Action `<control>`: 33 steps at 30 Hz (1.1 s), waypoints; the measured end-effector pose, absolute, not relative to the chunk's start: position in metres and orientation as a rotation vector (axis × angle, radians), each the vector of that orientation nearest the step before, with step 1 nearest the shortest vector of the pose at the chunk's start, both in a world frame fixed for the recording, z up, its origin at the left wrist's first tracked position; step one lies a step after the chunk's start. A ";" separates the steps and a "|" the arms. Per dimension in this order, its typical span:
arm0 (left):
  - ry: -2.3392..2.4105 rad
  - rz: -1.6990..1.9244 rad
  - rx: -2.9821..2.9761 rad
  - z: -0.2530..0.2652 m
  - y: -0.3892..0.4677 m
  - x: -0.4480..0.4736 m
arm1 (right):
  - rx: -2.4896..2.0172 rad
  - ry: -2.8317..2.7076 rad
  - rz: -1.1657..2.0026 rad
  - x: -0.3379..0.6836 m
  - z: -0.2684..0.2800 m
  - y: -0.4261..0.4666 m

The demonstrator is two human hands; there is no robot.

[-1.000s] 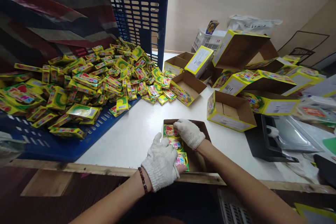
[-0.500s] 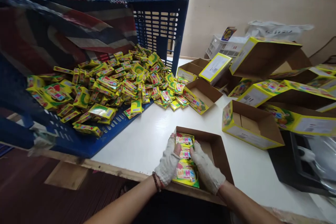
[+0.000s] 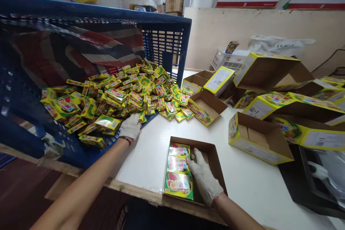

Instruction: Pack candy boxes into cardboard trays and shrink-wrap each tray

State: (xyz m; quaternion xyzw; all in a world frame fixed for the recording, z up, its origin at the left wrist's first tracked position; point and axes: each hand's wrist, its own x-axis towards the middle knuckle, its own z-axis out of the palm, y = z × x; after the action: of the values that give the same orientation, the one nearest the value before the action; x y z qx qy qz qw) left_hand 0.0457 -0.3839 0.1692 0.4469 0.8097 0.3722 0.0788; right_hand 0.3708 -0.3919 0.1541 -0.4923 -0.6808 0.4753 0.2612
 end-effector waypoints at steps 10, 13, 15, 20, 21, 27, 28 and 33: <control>1.346 1.760 0.770 0.185 -0.411 0.170 | -1.044 -1.518 1.750 0.308 0.209 -0.365; 1.210 1.840 0.606 0.193 -0.404 0.185 | -1.054 -1.645 1.563 0.289 0.211 -0.349; 1.173 1.871 0.556 0.194 -0.401 0.179 | -1.042 -1.654 1.573 0.287 0.212 -0.344; 1.403 1.785 0.838 0.193 -0.411 0.165 | -0.889 -1.369 1.916 0.301 0.217 -0.347; 1.427 1.761 0.897 0.194 -0.414 0.167 | -0.859 -1.307 1.977 0.304 0.218 -0.348; 1.211 1.640 0.622 0.204 -0.423 0.178 | -0.841 -1.485 1.673 0.313 0.227 -0.348; 1.176 1.613 0.572 0.205 -0.425 0.177 | -0.826 -1.598 1.421 0.317 0.229 -0.347; 0.933 1.448 0.516 0.208 -0.435 0.170 | -0.609 -2.245 0.462 0.346 0.233 -0.340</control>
State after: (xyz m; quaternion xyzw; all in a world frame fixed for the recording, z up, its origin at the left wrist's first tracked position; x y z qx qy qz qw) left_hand 0.1699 -0.4354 0.2077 0.2248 0.4061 0.6302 0.6224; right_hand 0.3461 -0.3396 0.2335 -0.2381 -0.8773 0.1807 0.3755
